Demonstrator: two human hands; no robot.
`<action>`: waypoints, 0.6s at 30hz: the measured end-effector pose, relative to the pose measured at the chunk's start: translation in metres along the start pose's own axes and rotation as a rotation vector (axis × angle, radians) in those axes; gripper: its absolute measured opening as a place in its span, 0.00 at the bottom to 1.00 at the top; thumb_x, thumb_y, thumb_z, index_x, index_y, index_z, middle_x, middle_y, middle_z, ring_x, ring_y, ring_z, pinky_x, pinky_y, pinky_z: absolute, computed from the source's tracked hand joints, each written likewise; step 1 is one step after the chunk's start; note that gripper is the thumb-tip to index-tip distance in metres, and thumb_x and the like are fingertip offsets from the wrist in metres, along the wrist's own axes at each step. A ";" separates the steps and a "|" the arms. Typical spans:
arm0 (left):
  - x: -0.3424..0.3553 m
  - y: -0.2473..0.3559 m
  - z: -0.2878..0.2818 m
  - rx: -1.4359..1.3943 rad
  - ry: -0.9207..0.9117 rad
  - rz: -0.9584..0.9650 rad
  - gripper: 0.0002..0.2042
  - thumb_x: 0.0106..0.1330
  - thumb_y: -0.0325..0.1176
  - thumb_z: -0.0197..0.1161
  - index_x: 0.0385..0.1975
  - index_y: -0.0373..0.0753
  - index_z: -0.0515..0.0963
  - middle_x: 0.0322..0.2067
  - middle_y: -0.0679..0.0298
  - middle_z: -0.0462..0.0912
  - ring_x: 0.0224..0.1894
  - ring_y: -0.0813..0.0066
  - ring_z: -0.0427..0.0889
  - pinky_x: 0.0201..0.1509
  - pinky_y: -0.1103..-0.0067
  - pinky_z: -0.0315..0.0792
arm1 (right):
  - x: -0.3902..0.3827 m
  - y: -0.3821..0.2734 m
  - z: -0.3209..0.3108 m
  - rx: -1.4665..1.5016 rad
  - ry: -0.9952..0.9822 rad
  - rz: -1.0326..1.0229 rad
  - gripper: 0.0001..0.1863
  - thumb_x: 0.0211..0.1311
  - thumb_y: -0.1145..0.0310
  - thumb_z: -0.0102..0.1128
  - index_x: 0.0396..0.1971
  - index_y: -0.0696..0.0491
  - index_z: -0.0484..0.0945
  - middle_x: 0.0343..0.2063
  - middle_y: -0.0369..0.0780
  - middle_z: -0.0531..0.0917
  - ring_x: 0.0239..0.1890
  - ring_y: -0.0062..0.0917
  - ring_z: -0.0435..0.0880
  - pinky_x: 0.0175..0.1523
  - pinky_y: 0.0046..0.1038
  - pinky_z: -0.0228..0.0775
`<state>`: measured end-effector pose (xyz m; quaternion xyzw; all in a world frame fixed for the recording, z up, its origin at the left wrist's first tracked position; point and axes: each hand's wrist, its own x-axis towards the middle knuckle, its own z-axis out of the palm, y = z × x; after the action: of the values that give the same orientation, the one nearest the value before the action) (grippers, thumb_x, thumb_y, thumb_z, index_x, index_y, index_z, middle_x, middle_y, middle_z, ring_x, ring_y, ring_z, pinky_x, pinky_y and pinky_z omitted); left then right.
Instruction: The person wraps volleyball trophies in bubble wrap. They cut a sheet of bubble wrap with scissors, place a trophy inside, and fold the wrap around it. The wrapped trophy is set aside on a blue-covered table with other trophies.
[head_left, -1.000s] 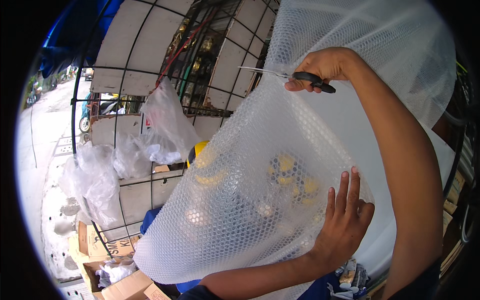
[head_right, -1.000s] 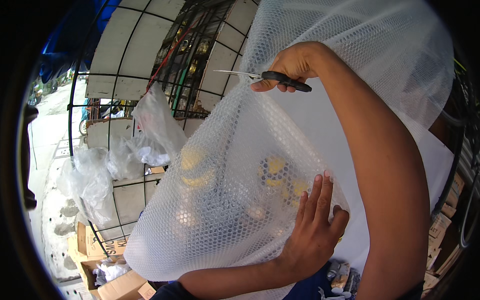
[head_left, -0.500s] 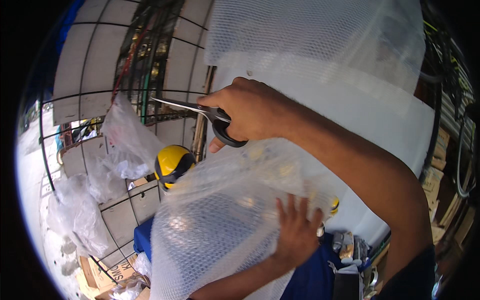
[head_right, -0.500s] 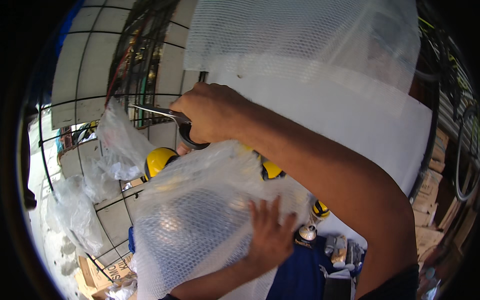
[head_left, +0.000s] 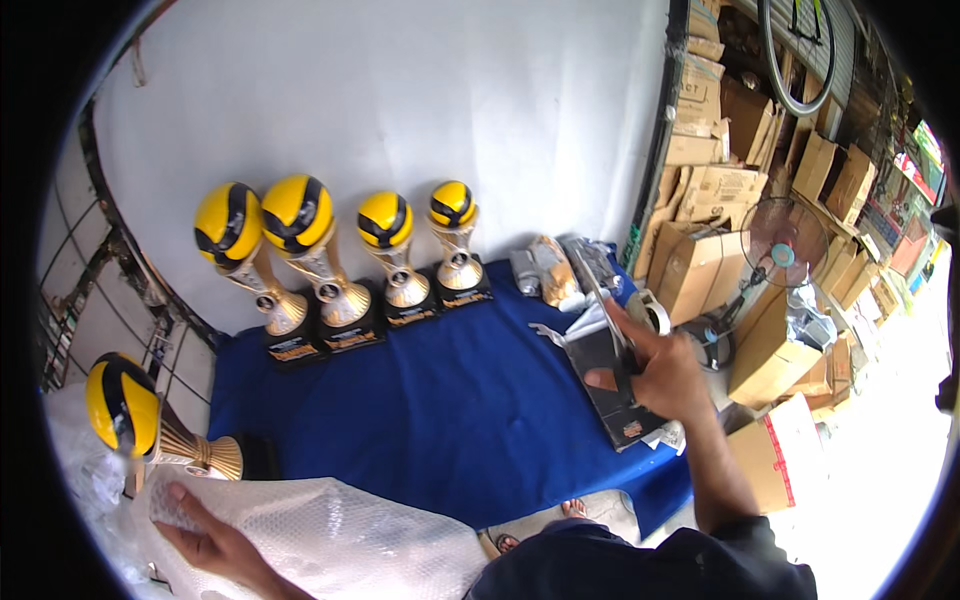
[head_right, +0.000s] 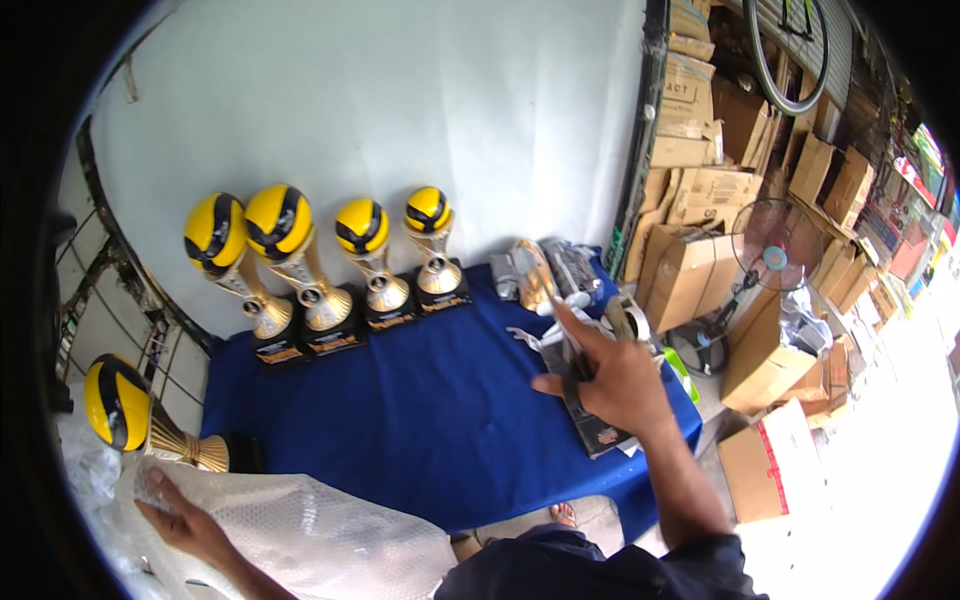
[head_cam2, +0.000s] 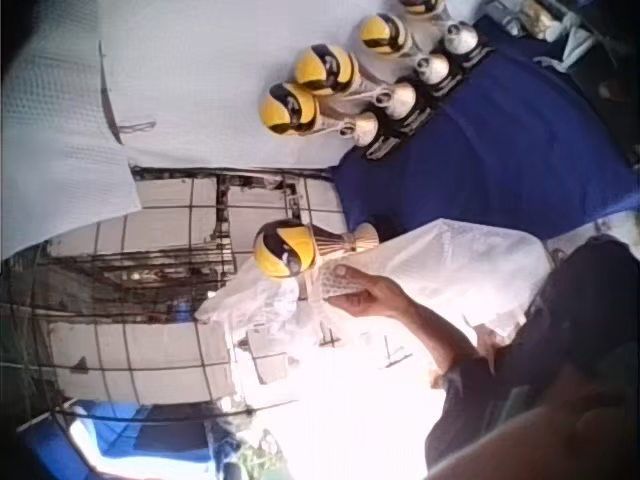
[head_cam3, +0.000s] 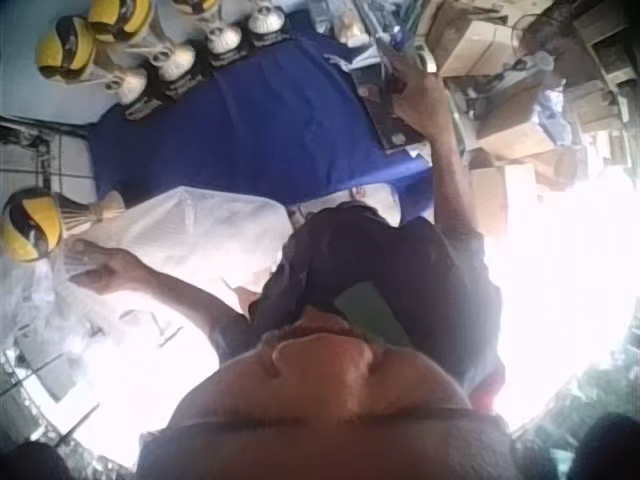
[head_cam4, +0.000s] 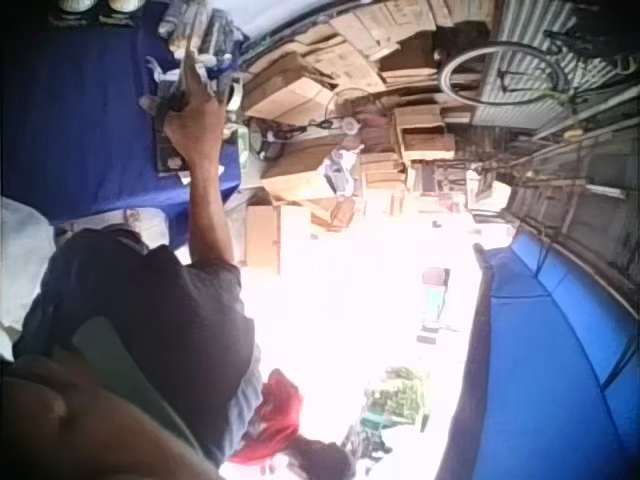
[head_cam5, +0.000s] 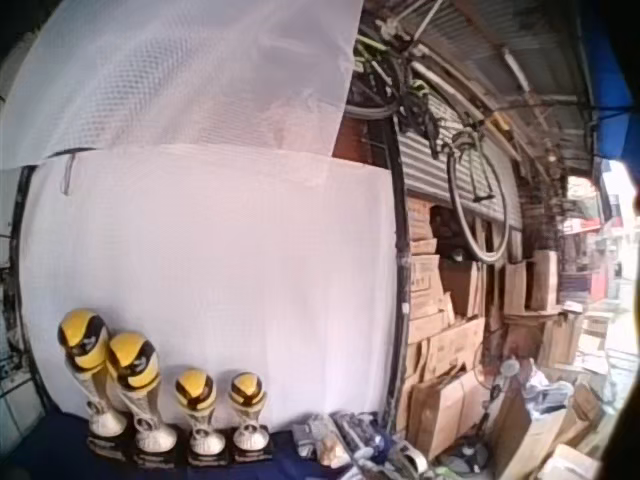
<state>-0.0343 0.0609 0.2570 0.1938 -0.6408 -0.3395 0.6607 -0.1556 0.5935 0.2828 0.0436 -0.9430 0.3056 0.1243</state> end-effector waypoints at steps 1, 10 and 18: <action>-0.002 -0.002 -0.001 0.042 0.001 0.010 0.21 0.83 0.39 0.68 0.65 0.28 0.80 0.59 0.48 0.88 0.59 0.62 0.89 0.65 0.72 0.86 | -0.015 0.066 0.028 -0.090 0.062 -0.006 0.52 0.52 0.41 0.88 0.76 0.45 0.78 0.24 0.41 0.89 0.26 0.34 0.89 0.39 0.37 0.78; 0.025 0.015 0.005 0.204 0.046 0.142 0.22 0.80 0.44 0.71 0.62 0.32 0.85 0.60 0.51 0.89 0.61 0.64 0.89 0.67 0.68 0.85 | 0.012 0.215 0.087 -0.253 -0.195 0.258 0.55 0.48 0.40 0.88 0.78 0.39 0.75 0.37 0.47 0.92 0.47 0.45 0.94 0.52 0.46 0.82; -0.008 0.090 0.071 0.312 -0.092 0.129 0.24 0.80 0.47 0.71 0.64 0.32 0.86 0.55 0.56 0.92 0.54 0.74 0.89 0.57 0.77 0.81 | 0.050 0.267 0.144 -0.572 -0.760 0.093 0.54 0.55 0.58 0.83 0.79 0.58 0.65 0.52 0.49 0.84 0.55 0.46 0.90 0.58 0.47 0.85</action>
<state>-0.0855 0.1423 0.3209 0.2367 -0.7264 -0.2014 0.6130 -0.2763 0.7247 0.0317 0.0740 -0.9689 0.0017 -0.2362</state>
